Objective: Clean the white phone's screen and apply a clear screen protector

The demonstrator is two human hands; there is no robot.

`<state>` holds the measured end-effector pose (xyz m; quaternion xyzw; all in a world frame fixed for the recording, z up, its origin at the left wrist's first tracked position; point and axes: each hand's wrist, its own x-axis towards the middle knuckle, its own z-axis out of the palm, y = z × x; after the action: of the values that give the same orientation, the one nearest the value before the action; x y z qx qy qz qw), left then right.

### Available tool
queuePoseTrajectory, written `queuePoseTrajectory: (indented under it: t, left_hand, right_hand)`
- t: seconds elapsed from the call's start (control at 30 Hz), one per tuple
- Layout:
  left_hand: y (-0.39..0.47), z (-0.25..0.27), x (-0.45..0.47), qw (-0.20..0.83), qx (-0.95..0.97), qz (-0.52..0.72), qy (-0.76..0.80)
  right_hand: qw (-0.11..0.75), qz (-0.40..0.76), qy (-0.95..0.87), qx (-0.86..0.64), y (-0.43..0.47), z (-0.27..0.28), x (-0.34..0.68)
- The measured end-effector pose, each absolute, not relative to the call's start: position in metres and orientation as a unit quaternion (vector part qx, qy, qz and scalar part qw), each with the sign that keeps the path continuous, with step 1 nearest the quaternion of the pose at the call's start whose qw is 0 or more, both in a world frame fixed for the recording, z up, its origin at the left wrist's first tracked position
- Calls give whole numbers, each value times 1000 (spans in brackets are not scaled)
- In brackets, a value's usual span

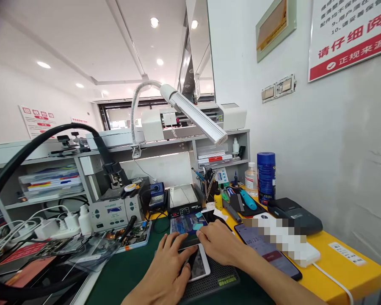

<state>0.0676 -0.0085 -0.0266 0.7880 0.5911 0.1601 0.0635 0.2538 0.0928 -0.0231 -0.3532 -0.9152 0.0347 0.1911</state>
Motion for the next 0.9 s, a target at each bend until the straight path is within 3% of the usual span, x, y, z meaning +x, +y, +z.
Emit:
queuePoseTrajectory:
  t: [0.6, 0.9]
  left_hand:
    - [-21, -14, 28, 49, 775, 189, 602]
    - [-22, -16, 6, 44, 760, 147, 632]
  right_hand:
    - [190, 88, -906, -367, 94, -21, 255]
    - [182, 73, -913, -358, 94, -18, 256]
